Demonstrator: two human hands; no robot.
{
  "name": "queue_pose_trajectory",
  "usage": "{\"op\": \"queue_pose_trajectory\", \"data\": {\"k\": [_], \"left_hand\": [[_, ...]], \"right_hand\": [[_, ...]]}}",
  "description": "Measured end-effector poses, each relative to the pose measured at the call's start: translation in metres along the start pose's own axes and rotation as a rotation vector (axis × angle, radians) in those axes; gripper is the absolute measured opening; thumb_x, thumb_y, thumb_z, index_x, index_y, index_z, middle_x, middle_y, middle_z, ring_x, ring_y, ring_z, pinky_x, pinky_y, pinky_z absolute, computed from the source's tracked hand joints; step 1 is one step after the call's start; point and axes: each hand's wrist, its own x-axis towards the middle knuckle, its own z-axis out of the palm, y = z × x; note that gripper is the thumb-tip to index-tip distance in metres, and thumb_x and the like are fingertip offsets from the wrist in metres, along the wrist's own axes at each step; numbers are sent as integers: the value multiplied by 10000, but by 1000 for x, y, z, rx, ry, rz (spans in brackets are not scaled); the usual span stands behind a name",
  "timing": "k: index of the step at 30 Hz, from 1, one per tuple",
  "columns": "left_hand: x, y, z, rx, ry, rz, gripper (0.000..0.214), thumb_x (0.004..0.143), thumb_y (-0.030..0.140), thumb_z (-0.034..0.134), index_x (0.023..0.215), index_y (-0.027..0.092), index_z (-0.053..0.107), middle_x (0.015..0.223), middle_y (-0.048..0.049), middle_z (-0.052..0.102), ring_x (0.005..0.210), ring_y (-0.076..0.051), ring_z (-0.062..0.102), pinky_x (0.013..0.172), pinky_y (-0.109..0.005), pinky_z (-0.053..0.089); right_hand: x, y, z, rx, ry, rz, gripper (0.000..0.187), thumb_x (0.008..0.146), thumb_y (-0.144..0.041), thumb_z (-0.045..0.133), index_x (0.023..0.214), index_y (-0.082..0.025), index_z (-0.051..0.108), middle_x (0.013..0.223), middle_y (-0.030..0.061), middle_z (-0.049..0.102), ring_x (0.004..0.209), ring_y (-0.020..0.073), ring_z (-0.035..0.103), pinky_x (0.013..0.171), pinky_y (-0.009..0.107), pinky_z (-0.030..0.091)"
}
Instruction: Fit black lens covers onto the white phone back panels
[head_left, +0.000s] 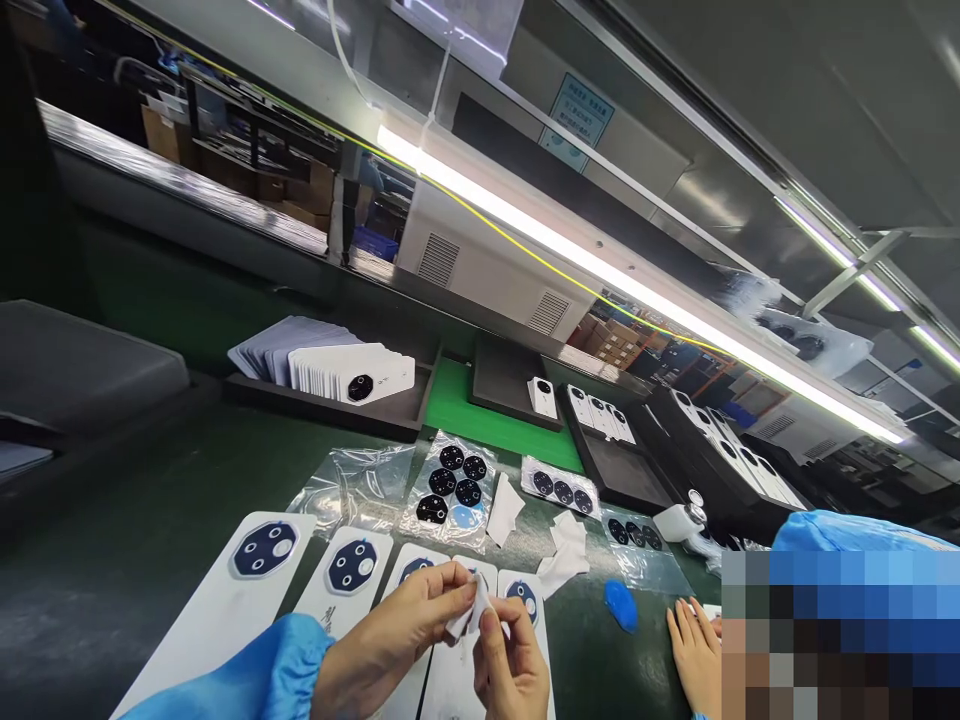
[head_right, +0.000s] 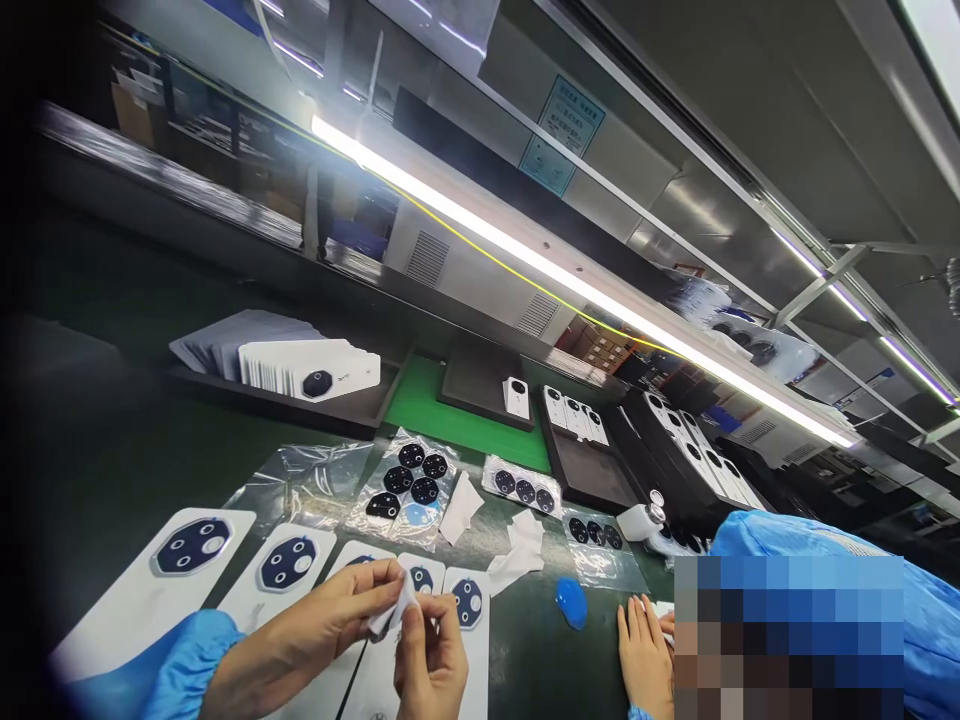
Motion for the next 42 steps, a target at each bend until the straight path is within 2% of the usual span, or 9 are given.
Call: {"op": "queue_pose_trajectory", "data": {"k": [5, 8, 15, 19, 23, 27, 33, 38, 42], "left_hand": [[-1, 4, -3, -25, -137, -93, 445, 538, 494, 815, 663, 172, 534, 718, 30, 465, 636, -106, 422, 604, -235, 329], [0, -1, -4, 28, -157, -71, 401, 579, 457, 789, 652, 180, 509, 676, 42, 439, 596, -99, 407, 585, -235, 309], [5, -11, -11, 139, -54, 20, 374, 609, 448, 772, 718, 173, 543, 650, 43, 494, 583, -100, 401, 566, -221, 309], [2, -16, -7, 122, 86, 169, 266, 710, 402, 661, 880, 198, 641, 848, -4, 624, 865, -181, 554, 787, -257, 416], [0, -22, 1, 230, 199, 324, 423, 740, 576, 604, 905, 206, 724, 1032, -68, 689, 1081, -285, 559, 986, -346, 398], [3, -22, 5, 318, 132, 314, 543, 689, 711, 606, 841, 216, 767, 1075, -100, 702, 1130, -333, 542, 1071, -438, 337], [4, -16, 6, 270, -50, 159, 588, 641, 735, 640, 894, 221, 773, 1126, -100, 699, 1210, -334, 503, 1127, -445, 250], [8, -20, 27, 117, 6, 154, 584, 617, 704, 692, 945, 225, 755, 1021, -67, 731, 1130, -314, 565, 1041, -394, 380], [17, -26, 44, 108, 13, 183, 574, 640, 700, 677, 956, 226, 744, 1057, -56, 717, 1139, -304, 556, 974, -349, 444]], "right_hand": [[2, -2, -4, 106, -111, 122, 517, 525, -561, 833, 904, -242, 682, 472, -112, 388, 358, -4, 137, 380, 162, 113], [2, -1, -7, 87, -187, 183, 592, 577, -575, 799, 1039, -222, 682, 395, -131, 294, 349, 15, 117, 373, 167, 79], [0, -5, -6, 53, -196, 250, 541, 503, -619, 811, 784, -168, 709, 366, -120, 312, 352, -4, 130, 383, 163, 75], [0, -6, -3, 44, -135, 221, 500, 517, -609, 810, 684, -170, 637, 390, -117, 313, 361, -2, 162, 395, 156, 76], [0, -4, -1, 58, -91, 194, 505, 512, -609, 810, 660, -180, 588, 425, -116, 316, 372, 2, 177, 396, 151, 89], [0, -2, -3, 106, -106, 244, 511, 497, -603, 822, 615, -177, 566, 422, -121, 308, 367, 0, 181, 387, 154, 103], [1, -7, -7, 242, -151, 318, 587, 448, -608, 840, 807, -187, 641, 430, -132, 342, 364, -4, 172, 373, 140, 121], [3, -6, -8, 390, -130, 269, 475, 486, -517, 868, 738, -207, 610, 497, -119, 394, 359, -16, 199, 357, 124, 157], [8, -8, -10, 504, -60, 162, 453, 466, -494, 879, 788, -249, 677, 632, -68, 555, 420, 17, 361, 402, 144, 334]]}}
